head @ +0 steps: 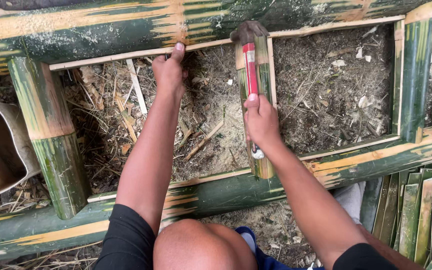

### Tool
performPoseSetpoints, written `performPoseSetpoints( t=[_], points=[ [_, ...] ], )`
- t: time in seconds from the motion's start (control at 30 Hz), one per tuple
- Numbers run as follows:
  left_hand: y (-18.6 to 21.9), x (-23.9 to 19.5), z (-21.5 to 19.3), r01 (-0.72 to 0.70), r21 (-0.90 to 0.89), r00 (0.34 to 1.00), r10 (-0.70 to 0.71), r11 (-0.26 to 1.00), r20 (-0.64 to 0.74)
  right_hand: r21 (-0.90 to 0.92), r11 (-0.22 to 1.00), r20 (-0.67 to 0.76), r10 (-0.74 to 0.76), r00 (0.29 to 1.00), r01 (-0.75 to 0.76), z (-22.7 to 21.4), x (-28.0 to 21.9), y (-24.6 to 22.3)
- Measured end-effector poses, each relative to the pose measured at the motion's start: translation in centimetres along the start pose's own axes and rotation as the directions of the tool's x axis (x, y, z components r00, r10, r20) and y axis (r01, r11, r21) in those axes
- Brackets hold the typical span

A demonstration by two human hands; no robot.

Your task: The person assembles a bamboo structure by sawing bamboo poles and hammering nails to join them. They use a hand saw to cut the bamboo and a hammer to drive nails into the joints, securing the pieces together.

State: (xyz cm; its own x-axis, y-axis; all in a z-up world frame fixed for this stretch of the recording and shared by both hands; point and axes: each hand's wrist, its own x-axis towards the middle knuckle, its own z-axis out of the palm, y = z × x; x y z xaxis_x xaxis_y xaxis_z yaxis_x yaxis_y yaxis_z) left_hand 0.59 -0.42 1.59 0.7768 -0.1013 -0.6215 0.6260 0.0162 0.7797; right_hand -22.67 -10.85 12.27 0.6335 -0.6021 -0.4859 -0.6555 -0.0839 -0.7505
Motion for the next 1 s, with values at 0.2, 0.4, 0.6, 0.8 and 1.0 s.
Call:
performPoseSetpoints(
  t=[0.2, 0.4, 0.6, 0.8, 1.0],
  points=[
    [-0.4, 0.1, -0.4, -0.006, 0.003, 1.0, 0.006, 1.0, 0.025, 0.153, 0.964, -0.073, -0.207, 0.976, 0.216, -0.1, -0.1, 0.6],
    [-0.4, 0.3, -0.2, 0.006, -0.046, 1.0, -0.005, 0.999, 0.015, 0.144, 0.968, -0.044, -0.199, 0.979, 0.203, 0.3, -0.4, 0.0],
    [-0.5, 0.5, -0.2, 0.004, -0.018, 1.0, -0.004, 1.0, 0.007, 0.097, 0.994, 0.07, 0.048, 0.996, -0.055, -0.2, -0.4, 0.2],
    [-0.9, 0.2, -0.3, 0.036, -0.039, 0.999, -0.035, 0.999, 0.013, 0.07, 0.961, -0.061, -0.263, 0.963, 0.267, -0.2, 0.4, 1.0],
    [0.5, -0.3, -1.3, 0.013, 0.059, 0.995, -0.018, 0.998, 0.095, 0.1, 0.995, 0.09, -0.001, 0.996, -0.008, -2.6, 0.7, 1.3]
  ],
)
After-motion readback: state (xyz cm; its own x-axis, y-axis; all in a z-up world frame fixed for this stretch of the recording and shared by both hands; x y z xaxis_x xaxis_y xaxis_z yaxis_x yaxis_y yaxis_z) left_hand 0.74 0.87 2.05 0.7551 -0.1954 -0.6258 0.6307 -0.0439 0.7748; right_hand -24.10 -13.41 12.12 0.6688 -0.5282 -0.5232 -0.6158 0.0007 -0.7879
